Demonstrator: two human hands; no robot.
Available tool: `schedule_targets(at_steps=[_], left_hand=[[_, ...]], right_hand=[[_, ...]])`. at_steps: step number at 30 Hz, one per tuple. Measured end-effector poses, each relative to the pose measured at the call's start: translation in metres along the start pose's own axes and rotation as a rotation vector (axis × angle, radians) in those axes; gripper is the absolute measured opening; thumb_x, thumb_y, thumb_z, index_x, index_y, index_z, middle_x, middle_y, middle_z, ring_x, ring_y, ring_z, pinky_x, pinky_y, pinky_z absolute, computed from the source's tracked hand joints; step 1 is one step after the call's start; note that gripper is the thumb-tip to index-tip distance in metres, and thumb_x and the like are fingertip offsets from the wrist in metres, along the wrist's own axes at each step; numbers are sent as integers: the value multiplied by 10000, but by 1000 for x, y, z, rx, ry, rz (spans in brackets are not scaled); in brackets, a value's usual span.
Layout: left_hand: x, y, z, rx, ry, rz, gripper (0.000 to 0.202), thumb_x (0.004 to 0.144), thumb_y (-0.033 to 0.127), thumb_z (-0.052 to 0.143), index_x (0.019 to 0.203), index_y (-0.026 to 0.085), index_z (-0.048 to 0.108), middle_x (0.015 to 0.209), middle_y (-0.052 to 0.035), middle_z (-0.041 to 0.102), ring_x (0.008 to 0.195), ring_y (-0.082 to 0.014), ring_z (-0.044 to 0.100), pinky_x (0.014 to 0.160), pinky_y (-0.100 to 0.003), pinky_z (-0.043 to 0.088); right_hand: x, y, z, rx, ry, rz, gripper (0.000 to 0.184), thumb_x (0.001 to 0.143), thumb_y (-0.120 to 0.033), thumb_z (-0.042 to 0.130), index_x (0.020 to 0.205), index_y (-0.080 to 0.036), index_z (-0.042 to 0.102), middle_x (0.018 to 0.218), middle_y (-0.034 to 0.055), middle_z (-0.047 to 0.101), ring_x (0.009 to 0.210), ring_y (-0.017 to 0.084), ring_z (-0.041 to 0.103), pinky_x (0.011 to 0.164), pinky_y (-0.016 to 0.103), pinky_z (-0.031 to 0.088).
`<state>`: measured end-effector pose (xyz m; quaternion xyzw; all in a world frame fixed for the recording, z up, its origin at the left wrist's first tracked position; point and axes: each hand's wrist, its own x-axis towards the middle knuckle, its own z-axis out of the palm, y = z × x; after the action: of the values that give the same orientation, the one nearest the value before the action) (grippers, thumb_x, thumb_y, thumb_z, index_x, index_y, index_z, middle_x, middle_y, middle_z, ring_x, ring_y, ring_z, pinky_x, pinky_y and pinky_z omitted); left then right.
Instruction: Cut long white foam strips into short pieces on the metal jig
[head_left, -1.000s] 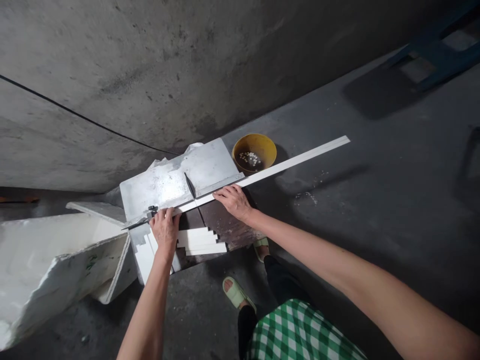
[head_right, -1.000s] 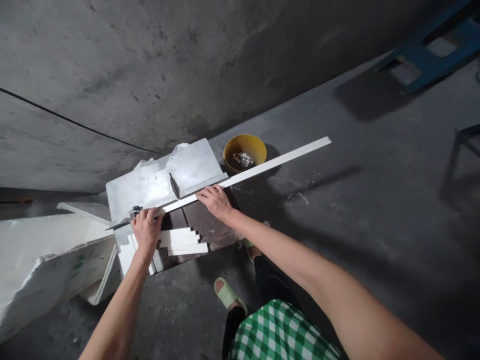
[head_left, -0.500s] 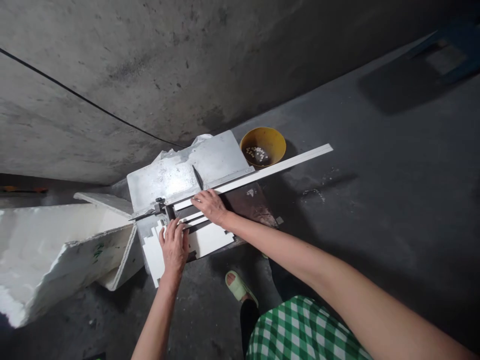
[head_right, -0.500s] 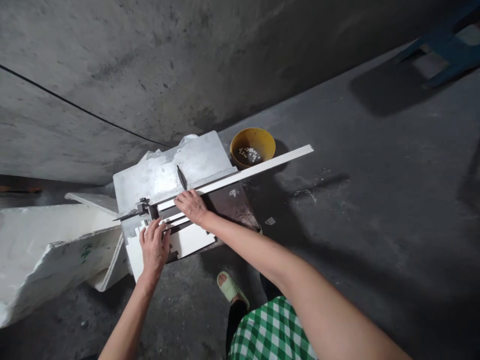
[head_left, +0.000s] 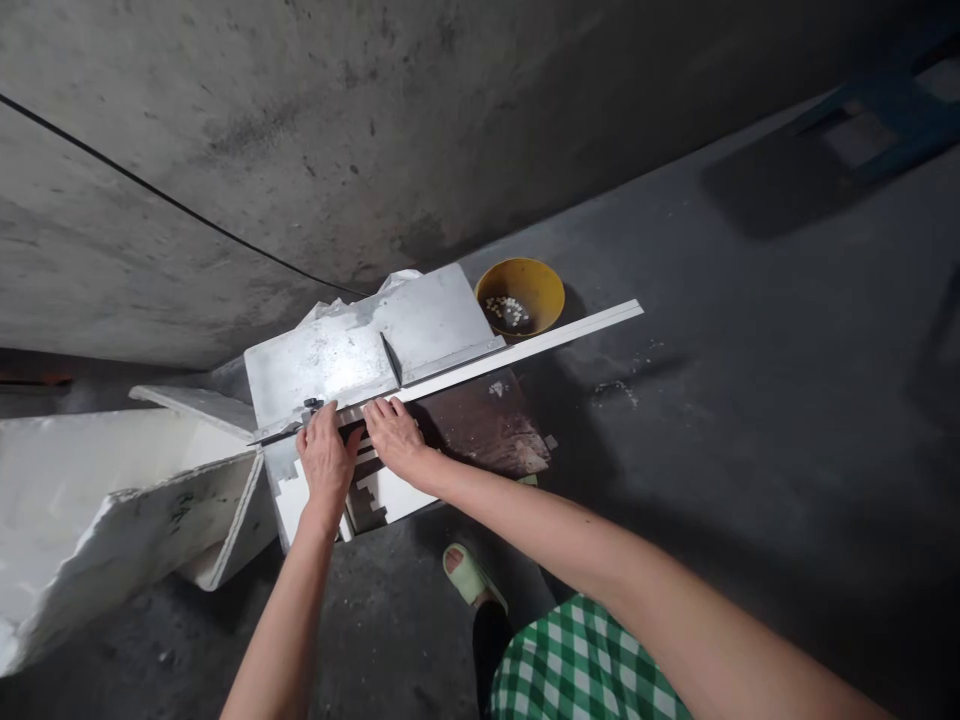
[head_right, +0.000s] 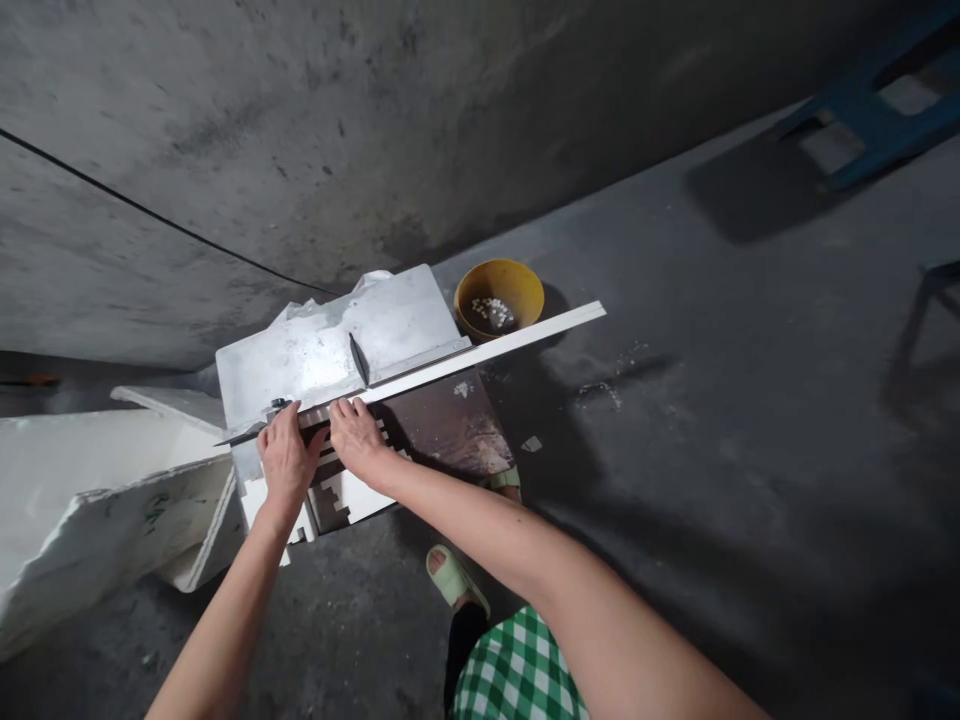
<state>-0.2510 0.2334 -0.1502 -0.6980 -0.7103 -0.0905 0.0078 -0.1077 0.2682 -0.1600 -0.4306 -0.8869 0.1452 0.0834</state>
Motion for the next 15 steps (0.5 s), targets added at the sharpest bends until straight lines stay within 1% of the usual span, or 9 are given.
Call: schedule_targets(at_steps=[2, 3, 5, 6, 8, 9, 11, 13, 15], left_hand=[[10, 2, 7, -15, -37, 45, 542, 907, 342, 532, 1386, 117, 417, 1233, -168, 647, 1101, -321, 594, 989, -439, 324], [13, 3, 9, -14, -44, 47, 523, 905, 339, 529, 1367, 113, 435, 1185, -155, 671, 1034, -312, 614, 968, -433, 332], [18, 4, 13, 10, -42, 22, 447, 901, 349, 537, 1285, 123, 494, 1086, -128, 703, 919, -297, 627, 909, -418, 349], [19, 5, 14, 24, -40, 8, 405, 899, 356, 546, 1238, 136, 517, 1058, -117, 708, 894, -294, 623, 887, -412, 353], [19, 6, 14, 40, -41, -13, 349, 894, 366, 565, 1177, 164, 534, 1031, -97, 712, 885, -290, 615, 865, -402, 354], [19, 7, 14, 42, -43, -18, 338, 891, 371, 573, 1164, 175, 534, 1021, -90, 712, 884, -286, 612, 861, -399, 354], [18, 8, 13, 43, -39, -22, 336, 888, 388, 585, 1151, 186, 533, 1004, -81, 710, 883, -281, 607, 864, -399, 350], [19, 8, 12, 43, -40, -17, 348, 887, 403, 590, 1152, 186, 529, 990, -77, 708, 887, -281, 604, 870, -404, 347], [23, 8, 12, 43, -48, -17, 359, 888, 407, 590, 1160, 183, 524, 996, -78, 707, 894, -283, 602, 871, -407, 347]], right_hand=[[2, -2, -1, 18, -1, -7, 256, 900, -105, 537, 1123, -42, 646, 1216, 187, 613, 1075, 279, 504, 920, 415, 387], [2, -1, -2, 30, 1, -11, 257, 902, -108, 540, 1126, -40, 645, 1205, 184, 616, 1073, 277, 505, 920, 415, 388], [-3, 10, -8, 65, 13, -25, 268, 914, -115, 533, 1157, -71, 637, 1199, 154, 625, 1074, 265, 504, 920, 408, 391], [-7, 19, -12, 82, 27, -26, 285, 922, -109, 520, 1186, -93, 626, 1206, 134, 629, 1077, 256, 502, 921, 401, 391], [-21, 47, -23, 101, 74, -4, 326, 937, -96, 492, 1241, -137, 605, 1220, 98, 637, 1085, 241, 498, 920, 386, 387], [-29, 64, -28, 96, 106, 21, 342, 941, -91, 487, 1261, -142, 597, 1217, 94, 644, 1083, 238, 498, 915, 383, 382], [-46, 99, -35, 75, 156, 56, 314, 945, -124, 515, 1237, -163, 624, 1177, 88, 667, 1068, 241, 502, 904, 392, 368], [-56, 128, -36, 59, 180, 10, 300, 933, -104, 532, 1191, -194, 657, 1154, 69, 683, 1058, 232, 508, 904, 394, 350], [-57, 146, -33, 42, 199, -54, 331, 929, -64, 511, 1182, -213, 665, 1154, 53, 688, 1058, 217, 513, 907, 387, 335]])
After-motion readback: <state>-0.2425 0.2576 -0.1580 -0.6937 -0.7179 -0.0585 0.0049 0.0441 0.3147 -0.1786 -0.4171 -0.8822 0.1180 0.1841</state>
